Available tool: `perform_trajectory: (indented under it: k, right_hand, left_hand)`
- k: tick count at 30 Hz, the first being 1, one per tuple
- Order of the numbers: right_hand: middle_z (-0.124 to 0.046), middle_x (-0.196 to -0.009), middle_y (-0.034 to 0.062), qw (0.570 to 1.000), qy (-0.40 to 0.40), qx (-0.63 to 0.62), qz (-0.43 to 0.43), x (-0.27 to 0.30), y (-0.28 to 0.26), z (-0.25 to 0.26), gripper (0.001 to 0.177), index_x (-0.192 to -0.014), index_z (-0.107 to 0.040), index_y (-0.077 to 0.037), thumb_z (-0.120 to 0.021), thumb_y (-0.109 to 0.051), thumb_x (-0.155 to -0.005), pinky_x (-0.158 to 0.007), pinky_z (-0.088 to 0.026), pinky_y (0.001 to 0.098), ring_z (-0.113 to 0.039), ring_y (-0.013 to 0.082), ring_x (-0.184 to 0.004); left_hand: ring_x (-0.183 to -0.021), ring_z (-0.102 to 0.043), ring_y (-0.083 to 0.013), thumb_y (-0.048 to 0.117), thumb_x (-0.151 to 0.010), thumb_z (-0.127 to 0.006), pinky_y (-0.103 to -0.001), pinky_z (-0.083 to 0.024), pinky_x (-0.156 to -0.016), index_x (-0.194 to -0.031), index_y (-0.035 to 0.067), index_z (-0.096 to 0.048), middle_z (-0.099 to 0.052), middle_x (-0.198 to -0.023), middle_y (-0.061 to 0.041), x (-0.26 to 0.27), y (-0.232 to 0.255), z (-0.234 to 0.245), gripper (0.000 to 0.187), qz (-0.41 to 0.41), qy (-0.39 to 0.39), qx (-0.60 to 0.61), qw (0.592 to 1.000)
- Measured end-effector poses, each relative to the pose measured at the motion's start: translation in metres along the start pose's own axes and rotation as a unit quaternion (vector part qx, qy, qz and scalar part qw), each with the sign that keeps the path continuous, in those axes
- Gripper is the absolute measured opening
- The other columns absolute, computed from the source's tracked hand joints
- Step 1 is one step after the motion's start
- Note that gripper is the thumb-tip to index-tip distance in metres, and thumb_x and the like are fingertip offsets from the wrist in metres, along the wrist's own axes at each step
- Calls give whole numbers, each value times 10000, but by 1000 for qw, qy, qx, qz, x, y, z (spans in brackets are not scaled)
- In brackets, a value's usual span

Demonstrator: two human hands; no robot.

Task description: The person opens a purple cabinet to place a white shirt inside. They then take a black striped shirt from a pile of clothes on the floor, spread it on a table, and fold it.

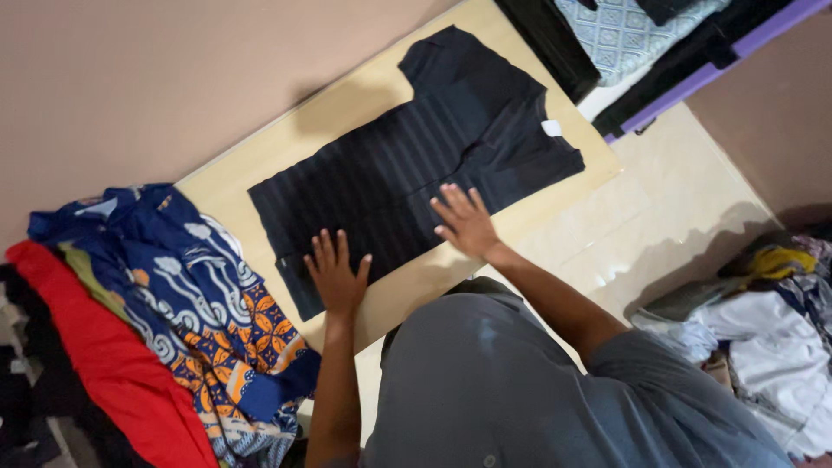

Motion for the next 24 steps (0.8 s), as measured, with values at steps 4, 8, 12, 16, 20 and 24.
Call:
perform_trajectory:
  k: [4,8,12,16,20,24]
  right_hand:
    - [-318,-1659,188,992,99,47,-66,33,88,12,684,-1569,-430,-157,-613,-464,-987,-1222,-172,607,-282,359,-1545]
    - [-318,-1688,225,977,153,90,-117,65,165,36,676,-1621,-420,-91,-586,-440,-1066,-1250,-200,588,-314,398,-1552]
    - [-317,-1668,255,962,114,130,-214,71,193,49,711,-1583,-414,18,-594,-414,-1048,-1233,-212,611,-297,415,-1550]
    - [-281,-1635,315,955,230,39,-182,36,135,46,682,-1514,-454,27,-686,-317,-972,-1270,-183,618,-229,496,-1557]
    - [-303,-1645,201,997,-29,-4,-78,-19,-2,-7,761,-1539,-437,-111,-686,-457,-908,-1225,-186,645,-249,411,-1524]
    - [-218,-1703,161,998,-47,-21,33,-35,-42,-23,701,-1599,-374,-119,-545,-485,-1026,-1248,-134,597,-173,336,-1590]
  left_hand:
    - [-1563,-201,-413,594,-964,-565,-657,-146,-1217,-1590,91,-413,-264,-1682,-223,7,-24,7,817,19,-34,-4,999]
    - [-1591,-134,-393,620,-957,-553,-658,-113,-1224,-1603,93,-381,-208,-1707,-212,12,-31,11,851,33,-66,6,997]
    - [-1581,-126,-394,629,-938,-554,-678,-95,-1202,-1593,89,-388,-211,-1694,-218,11,-27,13,865,45,-68,-7,997]
    - [-1574,-128,-410,603,-962,-546,-701,-75,-1189,-1584,78,-397,-204,-1689,-230,3,-1,-1,827,12,-9,-31,999]
    - [-1600,-152,-392,497,-1005,-522,-675,-88,-1236,-1603,128,-419,-221,-1717,-200,-17,49,-39,710,-41,-54,30,997]
    - [-1609,-204,-361,476,-1048,-521,-672,-124,-1251,-1608,145,-432,-262,-1725,-172,-26,70,-49,657,-56,-57,44,996]
Point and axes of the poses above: each hand's wrist, its own x-axis away from the middle knuckle, its own z-axis out of the back of the hand, y = z × x, the point moved 3 cm from there along -x, towards the middle knuckle
